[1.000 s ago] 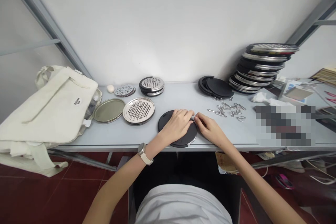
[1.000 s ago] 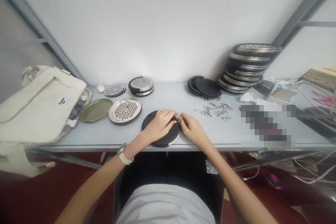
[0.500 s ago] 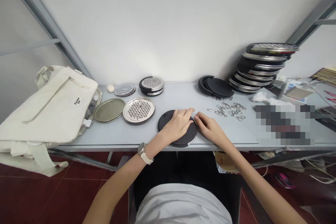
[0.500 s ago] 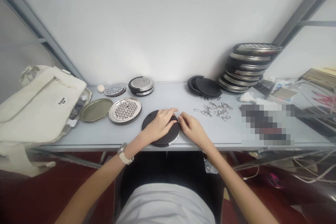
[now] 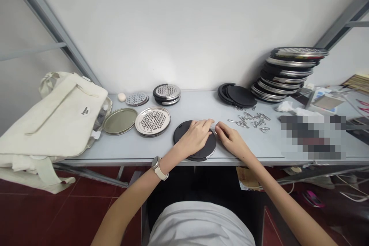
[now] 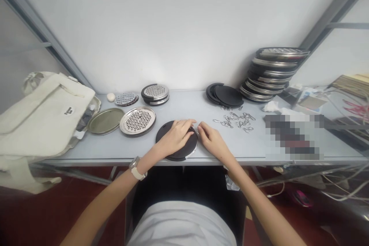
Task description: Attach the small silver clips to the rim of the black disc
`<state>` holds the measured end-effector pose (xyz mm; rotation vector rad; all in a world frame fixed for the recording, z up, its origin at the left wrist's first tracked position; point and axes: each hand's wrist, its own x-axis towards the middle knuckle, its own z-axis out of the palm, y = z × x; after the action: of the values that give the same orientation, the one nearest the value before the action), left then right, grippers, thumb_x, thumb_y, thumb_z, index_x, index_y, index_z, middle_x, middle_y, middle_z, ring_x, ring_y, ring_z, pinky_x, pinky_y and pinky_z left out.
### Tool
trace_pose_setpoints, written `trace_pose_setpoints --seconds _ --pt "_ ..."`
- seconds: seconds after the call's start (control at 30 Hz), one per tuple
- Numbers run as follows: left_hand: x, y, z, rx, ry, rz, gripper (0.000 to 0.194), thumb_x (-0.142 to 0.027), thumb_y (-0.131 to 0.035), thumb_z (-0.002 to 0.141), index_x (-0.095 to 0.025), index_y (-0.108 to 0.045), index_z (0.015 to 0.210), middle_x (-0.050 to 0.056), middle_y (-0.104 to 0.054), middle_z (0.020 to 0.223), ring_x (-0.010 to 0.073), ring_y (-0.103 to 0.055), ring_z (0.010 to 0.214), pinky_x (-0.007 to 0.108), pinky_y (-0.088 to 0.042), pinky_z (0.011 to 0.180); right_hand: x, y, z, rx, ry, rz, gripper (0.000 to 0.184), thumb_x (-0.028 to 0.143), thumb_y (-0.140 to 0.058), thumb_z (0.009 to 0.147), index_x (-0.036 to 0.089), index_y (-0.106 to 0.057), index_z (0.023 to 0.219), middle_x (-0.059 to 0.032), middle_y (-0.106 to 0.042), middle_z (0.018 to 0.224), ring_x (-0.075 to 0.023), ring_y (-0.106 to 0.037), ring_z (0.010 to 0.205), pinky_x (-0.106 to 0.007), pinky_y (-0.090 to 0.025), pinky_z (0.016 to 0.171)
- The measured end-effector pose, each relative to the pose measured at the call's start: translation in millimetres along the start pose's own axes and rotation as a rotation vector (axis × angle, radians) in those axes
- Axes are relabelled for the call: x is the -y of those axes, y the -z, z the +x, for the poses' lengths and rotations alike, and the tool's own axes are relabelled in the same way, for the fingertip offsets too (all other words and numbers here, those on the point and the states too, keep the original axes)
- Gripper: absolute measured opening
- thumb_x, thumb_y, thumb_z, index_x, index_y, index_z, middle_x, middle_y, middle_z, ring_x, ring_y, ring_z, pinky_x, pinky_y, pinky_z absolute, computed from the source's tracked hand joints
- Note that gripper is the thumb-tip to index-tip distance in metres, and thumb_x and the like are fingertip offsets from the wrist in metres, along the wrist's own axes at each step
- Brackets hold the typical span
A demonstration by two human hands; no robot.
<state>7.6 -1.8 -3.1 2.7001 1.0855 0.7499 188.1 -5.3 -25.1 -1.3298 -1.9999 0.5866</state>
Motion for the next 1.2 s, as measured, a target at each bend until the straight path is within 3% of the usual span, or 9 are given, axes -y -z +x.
trace_pose_setpoints --seconds 0.2,0.47,1.2 --pt "0.3 -0.3 -0.3 -0.009 0.015 0.031 0.021 -0.018 -0.041 0.096 -0.017 -0.043 0.117 0.009 -0.058 0.113 0.0229 -0.054 0.11 0.038 -0.038 0.096 -0.9 -1.0 0.7 0.057 0.048 -0.067 0.024 0.032 -0.033 0.097 0.023 -0.04 0.076 0.0006 -0.05 0.066 -0.0182 -0.051 0.064 -0.029 -0.035 0.064" --pt "0.4 -0.2 0.1 -0.005 0.006 -0.017 0.024 -0.015 -0.038 0.097 -0.017 -0.042 0.12 0.008 -0.059 0.11 0.0218 -0.056 0.103 0.036 -0.04 0.092 0.1 0.0 -0.5 0.035 0.02 -0.059 0.023 0.031 -0.033 0.097 0.023 -0.04 0.077 0.0014 -0.049 0.065 -0.0175 -0.05 0.061 -0.028 -0.035 0.062" --pt "-1.7 2.7 0.2 0.01 0.015 0.104 0.017 -0.021 -0.039 0.097 -0.016 -0.047 0.112 0.007 -0.058 0.107 0.0224 -0.052 0.104 0.037 -0.037 0.093 -1.7 1.5 -0.2 0.011 -0.007 0.036 0.03 0.037 -0.035 0.097 0.022 -0.042 0.073 0.0029 -0.046 0.063 -0.0149 -0.046 0.062 -0.026 -0.037 0.062"
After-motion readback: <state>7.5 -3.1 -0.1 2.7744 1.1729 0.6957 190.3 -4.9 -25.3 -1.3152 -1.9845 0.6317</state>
